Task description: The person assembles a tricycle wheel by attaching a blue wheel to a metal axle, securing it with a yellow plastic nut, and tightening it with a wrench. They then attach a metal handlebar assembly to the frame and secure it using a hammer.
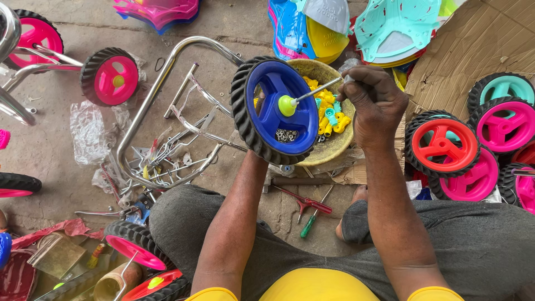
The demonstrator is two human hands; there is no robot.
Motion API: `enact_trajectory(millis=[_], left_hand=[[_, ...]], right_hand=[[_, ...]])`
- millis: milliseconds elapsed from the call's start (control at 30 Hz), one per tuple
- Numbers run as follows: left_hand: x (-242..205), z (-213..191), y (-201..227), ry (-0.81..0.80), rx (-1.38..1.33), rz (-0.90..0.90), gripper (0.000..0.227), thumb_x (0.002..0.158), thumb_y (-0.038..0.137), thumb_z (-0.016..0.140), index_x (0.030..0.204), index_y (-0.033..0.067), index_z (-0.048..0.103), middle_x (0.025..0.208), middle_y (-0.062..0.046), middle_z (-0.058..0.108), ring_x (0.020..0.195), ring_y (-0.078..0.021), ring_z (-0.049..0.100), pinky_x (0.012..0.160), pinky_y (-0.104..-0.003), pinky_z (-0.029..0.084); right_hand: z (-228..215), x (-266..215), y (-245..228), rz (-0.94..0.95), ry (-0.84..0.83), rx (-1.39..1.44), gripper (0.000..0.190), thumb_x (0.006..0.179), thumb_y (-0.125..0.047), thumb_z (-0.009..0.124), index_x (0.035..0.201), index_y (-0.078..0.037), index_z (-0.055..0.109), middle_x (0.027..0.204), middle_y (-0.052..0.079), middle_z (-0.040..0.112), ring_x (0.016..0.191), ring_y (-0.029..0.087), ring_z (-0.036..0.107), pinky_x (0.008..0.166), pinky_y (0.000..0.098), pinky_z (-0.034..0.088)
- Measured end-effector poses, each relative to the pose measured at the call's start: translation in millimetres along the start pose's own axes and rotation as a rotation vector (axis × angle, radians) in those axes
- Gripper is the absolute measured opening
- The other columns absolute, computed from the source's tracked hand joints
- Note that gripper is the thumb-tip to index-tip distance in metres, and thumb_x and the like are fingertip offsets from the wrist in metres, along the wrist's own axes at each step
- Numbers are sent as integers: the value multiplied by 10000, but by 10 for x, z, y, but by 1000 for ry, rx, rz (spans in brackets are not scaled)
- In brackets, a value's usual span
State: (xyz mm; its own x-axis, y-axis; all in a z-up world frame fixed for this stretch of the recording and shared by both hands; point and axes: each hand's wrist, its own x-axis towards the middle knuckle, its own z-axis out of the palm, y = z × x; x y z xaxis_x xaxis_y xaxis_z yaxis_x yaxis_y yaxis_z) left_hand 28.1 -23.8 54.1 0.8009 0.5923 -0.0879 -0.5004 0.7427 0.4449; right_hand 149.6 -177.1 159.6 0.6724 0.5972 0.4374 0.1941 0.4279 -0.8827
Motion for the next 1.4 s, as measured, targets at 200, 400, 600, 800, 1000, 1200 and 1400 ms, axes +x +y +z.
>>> enact_trajectory(millis=[200, 400, 600, 800, 1000, 1200, 1400], left_hand=[[-13, 39, 2, -12, 1, -13, 168, 997, 92, 631, 1141, 25, 685, 1038, -75, 731, 894, -149, 715, 776, -276, 627], [-19, 34, -7, -15, -4, -22, 163, 994, 90, 636, 1135, 24, 687, 1031, -73, 731, 886, -148, 715, 769, -273, 628], [3, 14, -31, -17, -8, -38, 158, 992, 88, 640, 1129, 24, 689, 1024, -71, 731, 877, -146, 716, 761, -271, 628], [2, -24, -101, 5, -11, -42, 154, 990, 86, 645, 1122, 23, 690, 1016, -69, 731, 869, -145, 716, 753, -269, 629], [58, -117, -190, 75, 4, -6, 149, 988, 84, 649, 1116, 23, 692, 1009, -67, 731, 861, -144, 716, 745, -267, 630], [29, -359, -356, 454, 258, 206, 144, 985, 82, 654, 1110, 22, 693, 1002, -65, 731, 852, -142, 716, 737, -265, 631], [28, -478, -461, 593, 449, 380, 131, 988, 82, 656, 1092, 19, 706, 992, -50, 725, 837, -114, 700, 725, -238, 621]], right_hand=[[40, 9, 11, -68, 96, 81, 116, 1043, -4, 757, 1128, 1, 679, 1037, 115, 722, 795, 146, 697, 689, 303, 611], [153, -1, 30, -136, 66, -20, 155, 1035, -1, 764, 1170, 10, 688, 1116, 90, 697, 877, 138, 688, 741, 293, 621], [208, -10, 126, -87, 112, 134, 178, 994, -2, 793, 1119, 7, 668, 1046, 115, 715, 821, 160, 689, 701, 283, 600], [221, -25, 209, -74, 162, 205, 190, 980, 8, 790, 1101, -9, 645, 1025, 119, 710, 820, 159, 686, 692, 294, 609], [197, -62, 267, -4, 152, 215, 181, 978, 15, 769, 1081, -36, 629, 1026, 119, 723, 858, 168, 711, 756, 326, 636], [74, -148, 466, 385, 86, 99, 254, 917, 52, 799, 1139, 21, 682, 1010, 139, 736, 889, 200, 727, 821, 344, 645], [-12, -282, 599, 308, -19, 9, 532, 804, 105, 734, 1310, -18, 626, 1260, 85, 660, 1149, 148, 650, 974, 290, 599]])
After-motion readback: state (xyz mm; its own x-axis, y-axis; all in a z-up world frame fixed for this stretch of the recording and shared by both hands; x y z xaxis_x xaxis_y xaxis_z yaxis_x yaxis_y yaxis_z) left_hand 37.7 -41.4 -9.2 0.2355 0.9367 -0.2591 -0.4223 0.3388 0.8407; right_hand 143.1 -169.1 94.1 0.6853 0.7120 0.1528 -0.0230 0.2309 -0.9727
